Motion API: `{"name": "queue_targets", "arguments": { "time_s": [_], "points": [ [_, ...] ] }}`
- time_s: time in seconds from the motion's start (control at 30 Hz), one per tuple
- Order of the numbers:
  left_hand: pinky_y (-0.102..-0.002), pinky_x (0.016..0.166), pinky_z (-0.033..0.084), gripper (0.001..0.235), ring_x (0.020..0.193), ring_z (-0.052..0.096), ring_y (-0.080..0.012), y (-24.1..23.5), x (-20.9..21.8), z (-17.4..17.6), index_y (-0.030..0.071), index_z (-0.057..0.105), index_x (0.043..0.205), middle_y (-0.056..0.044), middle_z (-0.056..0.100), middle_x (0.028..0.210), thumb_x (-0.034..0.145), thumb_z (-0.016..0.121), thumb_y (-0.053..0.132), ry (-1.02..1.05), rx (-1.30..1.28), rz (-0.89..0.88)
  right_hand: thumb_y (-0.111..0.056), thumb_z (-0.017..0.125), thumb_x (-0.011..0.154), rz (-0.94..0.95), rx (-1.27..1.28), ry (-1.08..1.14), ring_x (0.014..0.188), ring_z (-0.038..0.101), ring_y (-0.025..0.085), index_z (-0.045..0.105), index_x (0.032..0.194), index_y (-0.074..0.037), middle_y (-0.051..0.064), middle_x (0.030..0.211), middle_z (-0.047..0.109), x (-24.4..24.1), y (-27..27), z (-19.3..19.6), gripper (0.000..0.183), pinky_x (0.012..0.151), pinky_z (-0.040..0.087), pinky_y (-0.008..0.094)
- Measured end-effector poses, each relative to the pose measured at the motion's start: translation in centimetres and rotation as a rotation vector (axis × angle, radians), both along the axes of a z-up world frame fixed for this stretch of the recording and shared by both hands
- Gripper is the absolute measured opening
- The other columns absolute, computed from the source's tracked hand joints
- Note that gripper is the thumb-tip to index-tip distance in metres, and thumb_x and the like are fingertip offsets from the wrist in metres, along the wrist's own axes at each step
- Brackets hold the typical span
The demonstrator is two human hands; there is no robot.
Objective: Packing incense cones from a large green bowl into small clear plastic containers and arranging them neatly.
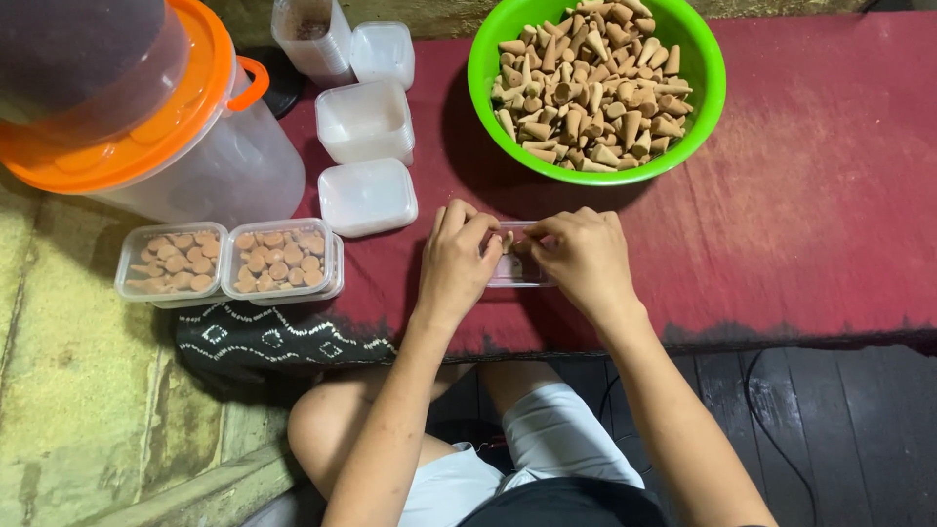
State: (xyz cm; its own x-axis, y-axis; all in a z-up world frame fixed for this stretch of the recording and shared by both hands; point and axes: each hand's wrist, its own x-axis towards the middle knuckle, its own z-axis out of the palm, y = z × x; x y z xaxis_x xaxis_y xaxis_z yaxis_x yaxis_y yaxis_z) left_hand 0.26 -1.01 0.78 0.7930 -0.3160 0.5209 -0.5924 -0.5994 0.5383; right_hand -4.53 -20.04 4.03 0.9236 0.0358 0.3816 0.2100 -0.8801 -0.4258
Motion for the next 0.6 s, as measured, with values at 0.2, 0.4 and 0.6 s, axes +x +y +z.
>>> {"name": "queue_targets", "arguments": {
  "time_s": [0.2, 0.4, 0.6],
  "points": [
    [-0.040, 0.081, 0.053, 0.014, 0.092, 0.058, -0.0286, -0.2, -0.1, 0.1, 0.010, 0.068, 0.092, -0.006, 0.052, 0.093, 0.080, 0.074, 0.008, 0.029, -0.019, -0.010, -0.024, 0.082, 0.082, 0.001, -0.068, -0.074, 0.080, 0.066, 0.017, 0.077, 0.090, -0.021, -0.006, 0.077, 0.072, 0.3, 0.7, -0.9, 0.011, 0.078, 0.041, 0.033],
    [-0.039, 0.080, 0.053, 0.013, 0.092, 0.058, -0.0287, -0.2, 0.0, -0.1, 0.010, 0.068, 0.091, -0.006, 0.052, 0.092, 0.079, 0.073, 0.007, 0.005, -0.032, -0.019, -0.020, 0.082, 0.079, -0.023, -0.098, -0.100, 0.078, 0.068, 0.017, 0.071, 0.092, -0.021, -0.007, 0.074, 0.071, 0.2, 0.8, -0.9, 0.017, 0.077, 0.043, 0.032],
    [-0.037, 0.081, 0.053, 0.008, 0.092, 0.059, -0.0270, -0.2, -0.5, 0.6, 0.012, 0.068, 0.096, -0.004, 0.051, 0.093, 0.088, 0.069, 0.010, 0.015, -0.129, -0.014, -0.017, 0.082, 0.072, -0.031, -0.168, -0.122, 0.074, 0.067, 0.016, 0.068, 0.079, -0.022, -0.010, 0.067, 0.069, 0.7, 0.8, -1.2, 0.017, 0.079, 0.041, 0.033]
  ]
}}
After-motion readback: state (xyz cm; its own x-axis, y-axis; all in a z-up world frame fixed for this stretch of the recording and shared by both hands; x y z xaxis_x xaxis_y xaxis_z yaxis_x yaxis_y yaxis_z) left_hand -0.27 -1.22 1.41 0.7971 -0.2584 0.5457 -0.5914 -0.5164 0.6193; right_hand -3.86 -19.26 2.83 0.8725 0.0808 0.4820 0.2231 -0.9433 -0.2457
